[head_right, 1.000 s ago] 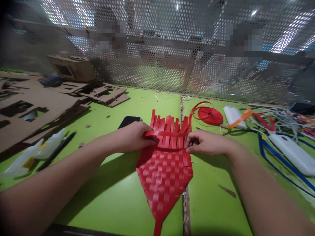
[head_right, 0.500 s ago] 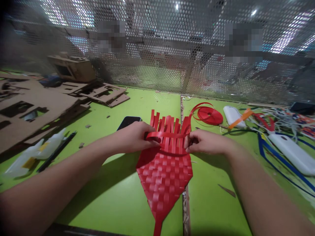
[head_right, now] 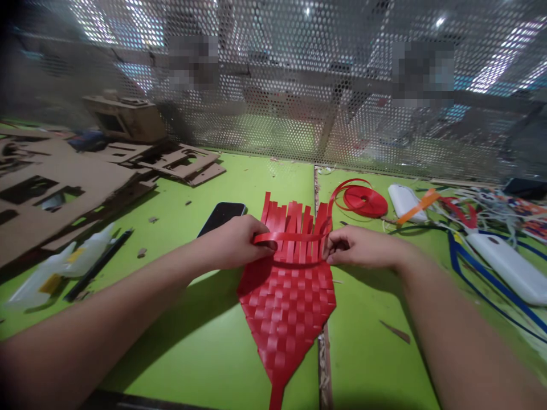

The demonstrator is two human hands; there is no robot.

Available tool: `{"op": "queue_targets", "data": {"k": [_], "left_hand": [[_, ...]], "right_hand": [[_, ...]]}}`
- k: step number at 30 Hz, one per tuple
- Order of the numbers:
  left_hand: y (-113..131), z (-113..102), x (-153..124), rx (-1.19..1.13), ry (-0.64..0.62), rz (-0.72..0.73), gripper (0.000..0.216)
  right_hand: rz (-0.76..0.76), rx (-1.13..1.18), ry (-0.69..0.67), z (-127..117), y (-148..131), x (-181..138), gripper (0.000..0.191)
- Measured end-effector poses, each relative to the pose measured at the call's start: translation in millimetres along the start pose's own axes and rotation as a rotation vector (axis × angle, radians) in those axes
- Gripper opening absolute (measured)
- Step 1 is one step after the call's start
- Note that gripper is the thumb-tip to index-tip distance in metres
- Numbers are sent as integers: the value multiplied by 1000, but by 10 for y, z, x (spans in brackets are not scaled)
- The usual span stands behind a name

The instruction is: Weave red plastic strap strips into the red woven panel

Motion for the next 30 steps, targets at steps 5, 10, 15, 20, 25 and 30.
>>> {"op": "queue_targets", "data": {"k": [5,10,15,20,25,30], "left_hand": [[-13,-5,11,-7,-18,-19,26],[-3,-5,18,11,-5,-20,23],[1,2,16,13,-7,-16,23],[16,-3,4,9,-1,-10,19],[37,-9,-5,22,-16,-14,18],[53,-13,-7,20,4,16,17]], "right_hand": [[63,6,8,-25,59,40,23],[47,-7,20,-33,56,18,25],[55,33,21,-37,54,3,29],[87,-19,17,-36,89,45,26],[28,-44,13,-44,-26,-49,28],[105,-211,237,-308,59,-383,31]]}}
Point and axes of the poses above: each hand's wrist, its own x-axis towards the middle knuckle, its own z-axis out of the palm, y = z × x, the point moved 5 cm from there along x, towards the middle knuckle, and after that the axes turned 11 degrees about x, right-handed, at the moved point
